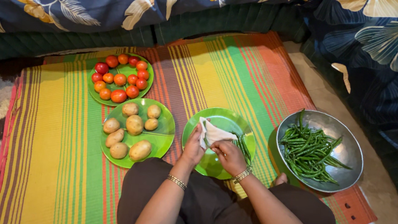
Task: The person wipes green chilies one by one with a white cloth while sitting on a mat on the floor, placing the wiped chilies onto a green plate.
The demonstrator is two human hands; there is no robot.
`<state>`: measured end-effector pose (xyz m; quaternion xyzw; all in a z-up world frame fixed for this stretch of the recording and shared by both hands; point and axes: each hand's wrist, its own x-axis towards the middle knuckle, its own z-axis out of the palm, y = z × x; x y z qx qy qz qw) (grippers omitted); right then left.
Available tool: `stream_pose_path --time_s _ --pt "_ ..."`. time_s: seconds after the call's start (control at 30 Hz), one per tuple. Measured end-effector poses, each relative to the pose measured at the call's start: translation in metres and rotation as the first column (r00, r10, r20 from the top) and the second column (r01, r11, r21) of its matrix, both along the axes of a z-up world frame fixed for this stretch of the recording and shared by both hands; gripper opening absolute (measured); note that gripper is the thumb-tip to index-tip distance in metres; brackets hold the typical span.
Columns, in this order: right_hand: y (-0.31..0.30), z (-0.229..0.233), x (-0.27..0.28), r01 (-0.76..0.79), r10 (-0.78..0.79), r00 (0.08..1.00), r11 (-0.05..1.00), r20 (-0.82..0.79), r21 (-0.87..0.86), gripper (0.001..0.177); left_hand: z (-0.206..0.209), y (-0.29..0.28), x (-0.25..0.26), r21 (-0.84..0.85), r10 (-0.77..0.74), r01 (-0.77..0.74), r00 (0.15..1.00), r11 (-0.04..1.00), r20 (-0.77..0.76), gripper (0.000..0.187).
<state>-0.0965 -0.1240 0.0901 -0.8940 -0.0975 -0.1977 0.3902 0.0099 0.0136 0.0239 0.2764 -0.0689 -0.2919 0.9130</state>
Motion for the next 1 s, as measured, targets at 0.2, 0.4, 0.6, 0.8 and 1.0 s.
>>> stream_pose_path --time_s 0.2,0.4,0.6,0.8,1.0 --pt "0.006 0.015 -0.005 -0.037 0.041 0.998 0.994 0.039 -0.099 0.01 -0.006 -0.002 -0.001 0.159 0.014 -0.018 1.0 0.987 0.026 0.043" --pt "0.015 0.028 -0.011 0.062 -0.062 0.998 0.982 0.009 -0.176 0.01 -0.021 -0.005 0.001 0.314 -0.044 0.035 0.999 0.949 0.022 0.042" --pt "0.009 0.028 -0.011 0.198 -0.198 0.968 0.98 -0.152 -0.016 0.016 -0.027 -0.012 -0.004 0.429 -0.079 0.016 0.988 0.903 0.13 0.04" --pt "-0.015 0.024 0.0 0.315 -0.313 0.949 0.94 -0.03 0.133 0.014 -0.028 -0.019 -0.013 0.506 -0.205 0.089 0.962 0.858 0.178 0.033" --pt "-0.023 0.022 0.008 0.238 -0.211 0.952 0.966 -0.223 0.103 0.018 -0.051 -0.02 -0.011 0.52 -0.234 0.097 0.95 0.849 0.206 0.03"
